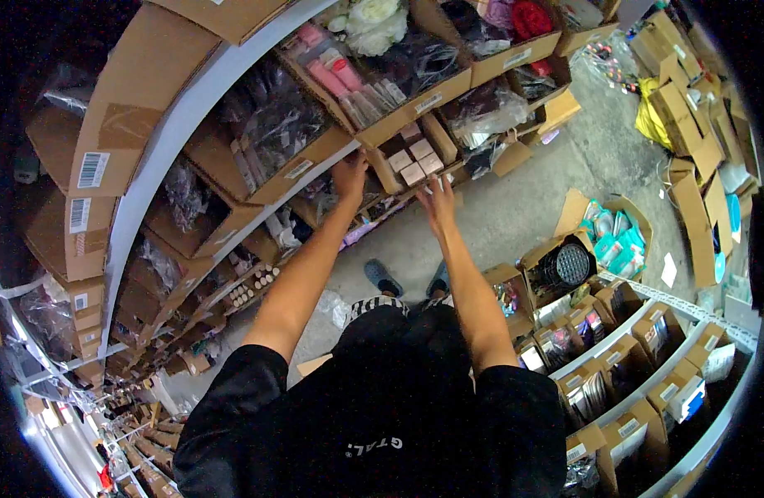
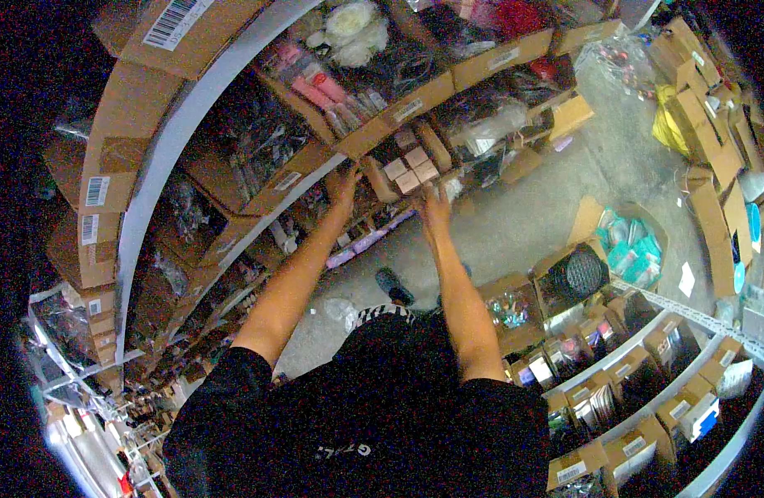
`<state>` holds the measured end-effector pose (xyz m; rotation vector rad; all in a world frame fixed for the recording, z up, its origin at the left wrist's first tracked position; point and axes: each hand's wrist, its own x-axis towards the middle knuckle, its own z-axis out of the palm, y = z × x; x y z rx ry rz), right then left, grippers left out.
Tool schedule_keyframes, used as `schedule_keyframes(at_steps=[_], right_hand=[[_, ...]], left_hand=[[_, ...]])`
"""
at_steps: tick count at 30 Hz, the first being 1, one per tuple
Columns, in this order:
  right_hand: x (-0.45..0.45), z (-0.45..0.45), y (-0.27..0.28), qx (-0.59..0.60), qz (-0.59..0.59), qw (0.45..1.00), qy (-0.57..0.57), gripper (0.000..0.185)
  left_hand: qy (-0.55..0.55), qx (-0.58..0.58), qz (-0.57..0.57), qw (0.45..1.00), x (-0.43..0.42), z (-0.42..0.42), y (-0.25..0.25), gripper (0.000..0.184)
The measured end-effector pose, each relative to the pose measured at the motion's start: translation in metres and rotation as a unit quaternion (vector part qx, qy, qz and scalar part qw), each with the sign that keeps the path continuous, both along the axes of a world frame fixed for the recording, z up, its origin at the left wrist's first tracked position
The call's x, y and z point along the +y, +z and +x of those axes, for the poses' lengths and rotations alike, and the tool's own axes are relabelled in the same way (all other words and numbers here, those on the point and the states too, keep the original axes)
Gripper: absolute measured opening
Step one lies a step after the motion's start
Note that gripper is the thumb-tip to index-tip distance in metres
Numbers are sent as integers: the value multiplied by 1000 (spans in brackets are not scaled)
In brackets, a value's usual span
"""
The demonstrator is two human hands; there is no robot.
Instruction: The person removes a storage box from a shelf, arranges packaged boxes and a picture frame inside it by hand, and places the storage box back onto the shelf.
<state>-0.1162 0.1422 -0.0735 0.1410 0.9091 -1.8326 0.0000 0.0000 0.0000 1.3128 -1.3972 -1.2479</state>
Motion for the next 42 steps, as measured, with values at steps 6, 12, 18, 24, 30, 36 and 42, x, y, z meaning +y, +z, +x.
schedule_keyframes(at_steps=[6, 12, 18, 24, 30, 36, 42], right_hand=[[-10, -7, -1, 5, 44, 999, -28, 59], [-28, -11, -29, 34, 52, 998, 5, 52], [-49, -17, -35, -1, 46, 999, 16, 51], [-55, -17, 0, -6, 19, 999, 41, 51], [-51, -15, 6, 17, 16, 998, 65, 54], [-62, -15, -51, -17, 15, 998, 50, 55], [-49, -12, -42, -73, 46, 992, 89, 60]], left_hand=[[-36, 32, 47, 998, 26, 9, 10, 38], [-28, -163, -59, 985, 88, 82, 5, 31], [16, -167, 102, 981, 156, 227, -50, 22], [146, -133, 130, 972, 231, 341, -85, 16], [159, -232, 170, 945, 300, 404, -96, 17], [207, -300, 155, 918, 343, 461, -156, 16], [247, -279, 174, 912, 357, 435, -121, 20]])
